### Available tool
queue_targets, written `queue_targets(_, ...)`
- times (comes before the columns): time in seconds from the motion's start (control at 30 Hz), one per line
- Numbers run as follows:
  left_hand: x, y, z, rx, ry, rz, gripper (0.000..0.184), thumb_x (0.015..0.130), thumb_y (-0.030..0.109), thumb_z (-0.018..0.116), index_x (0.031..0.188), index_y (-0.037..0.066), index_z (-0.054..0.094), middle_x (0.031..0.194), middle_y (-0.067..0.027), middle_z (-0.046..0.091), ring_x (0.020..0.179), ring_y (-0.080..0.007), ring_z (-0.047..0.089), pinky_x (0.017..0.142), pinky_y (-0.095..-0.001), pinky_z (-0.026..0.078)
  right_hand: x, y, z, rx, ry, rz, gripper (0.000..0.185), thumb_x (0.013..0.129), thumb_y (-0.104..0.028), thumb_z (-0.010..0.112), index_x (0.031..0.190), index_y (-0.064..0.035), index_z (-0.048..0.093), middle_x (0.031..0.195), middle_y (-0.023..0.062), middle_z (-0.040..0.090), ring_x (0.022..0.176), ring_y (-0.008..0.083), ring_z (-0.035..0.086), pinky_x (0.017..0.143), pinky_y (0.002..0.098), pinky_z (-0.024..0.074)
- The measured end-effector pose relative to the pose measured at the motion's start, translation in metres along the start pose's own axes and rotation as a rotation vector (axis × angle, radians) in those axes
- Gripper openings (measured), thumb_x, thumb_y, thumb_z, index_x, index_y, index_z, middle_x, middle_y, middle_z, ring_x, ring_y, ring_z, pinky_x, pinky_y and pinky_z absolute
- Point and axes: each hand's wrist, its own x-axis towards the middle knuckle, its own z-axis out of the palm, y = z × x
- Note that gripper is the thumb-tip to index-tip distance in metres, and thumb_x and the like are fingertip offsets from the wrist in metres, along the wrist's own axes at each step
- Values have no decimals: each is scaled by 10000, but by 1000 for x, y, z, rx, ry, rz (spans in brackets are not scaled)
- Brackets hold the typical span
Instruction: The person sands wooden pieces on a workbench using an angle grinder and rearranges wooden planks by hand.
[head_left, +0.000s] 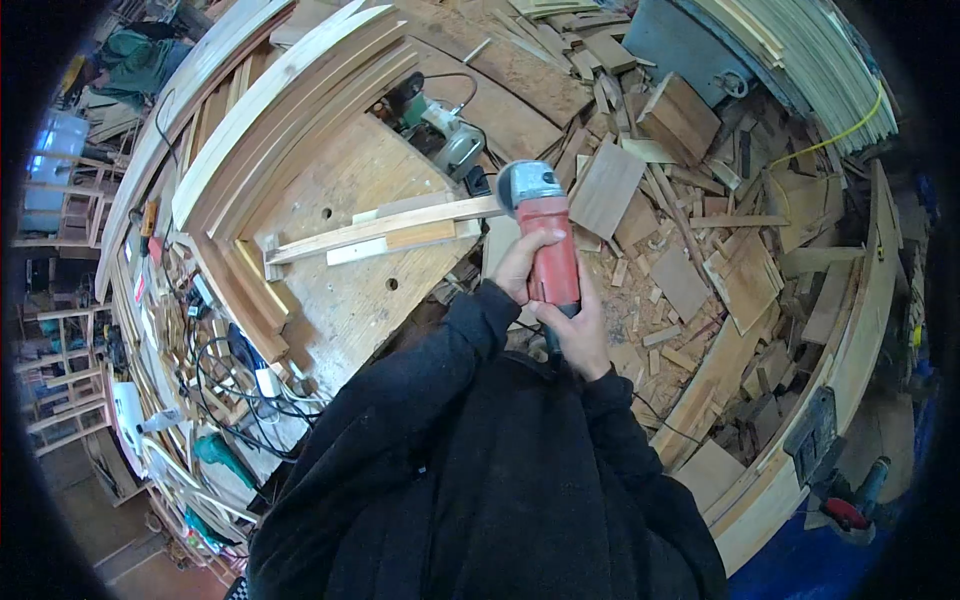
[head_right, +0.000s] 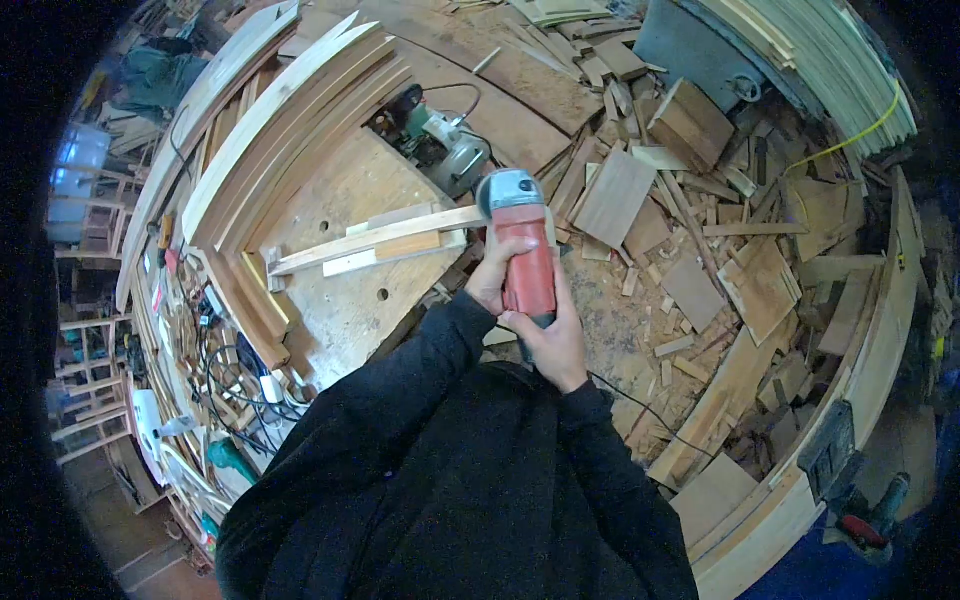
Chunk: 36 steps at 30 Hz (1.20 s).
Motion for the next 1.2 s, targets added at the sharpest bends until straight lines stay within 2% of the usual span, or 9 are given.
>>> queue_targets(0.07,17,-11,17,101,7,-82,382,807,280,672,1084,51,541,906,-73,622,777,-192,628,735,-333,543,-1,6,-21,14,33,0,835,722,-103,732,1435,4,310,1321,175,501,1159,244,546,978,334,433)
queue_targets(0.2,60,-45,41,306,151,-146,394,751,251,720,1030,33,545,837,-73,599,714,-194,620,654,-337,529,-1,24,-59,358,51,339,702,786,-132,686,1402,-32,366,1238,110,528,1050,194,569,889,299,471)
queue_targets(0.27,66,-57,52,328,186,-169,398,726,241,735,1006,25,550,825,-78,591,695,-195,615,634,-339,520,-2,33,-70,524,126,400,680,773,-179,712,1360,-27,403,1011,97,619,788,150,627,705,281,515)
queue_targets(0.43,52,-59,66,407,199,-144,379,740,246,724,999,23,560,808,-56,589,677,-168,602,624,-319,503,-8,42,-85,404,111,284,803,748,-192,736,1421,-3,341,1273,142,523,1104,202,548,957,317,432)
queue_targets(0.53,42,-48,65,397,176,-98,337,778,243,700,1016,45,566,826,-44,591,692,-148,599,638,-309,500,-3,33,-83,336,38,193,764,754,-187,724,1399,1,360,1208,132,543,1015,192,588,874,307,489)
queue_targets(0.57,38,-44,64,356,177,-69,335,785,240,699,1029,54,564,839,-43,593,706,-145,601,648,-304,499,1,23,-82,386,-3,231,824,734,-180,745,1421,16,334,1307,149,500,1146,210,529,994,329,405)
queue_targets(0.73,26,-33,58,248,252,82,320,784,242,704,1014,62,572,819,-30,591,706,-136,595,659,-304,500,13,23,-76,269,-96,174,858,731,-190,746,1437,24,306,1330,163,483,1191,223,507,1019,340,387)
queue_targets(0.87,21,-27,53,233,279,26,385,823,239,666,1123,47,522,967,-77,620,845,-179,618,763,-341,522,20,21,-74,243,-138,154,871,725,-192,749,1438,26,299,1388,175,442,1251,241,468,1058,349,350)
queue_targets(1.2,49,-40,66,242,317,70,380,779,249,705,1074,71,543,891,-40,586,794,-155,592,716,-326,501,35,37,-99,249,-144,175,865,725,-165,747,1442,19,298,1383,177,448,1247,234,472,1055,348,354)
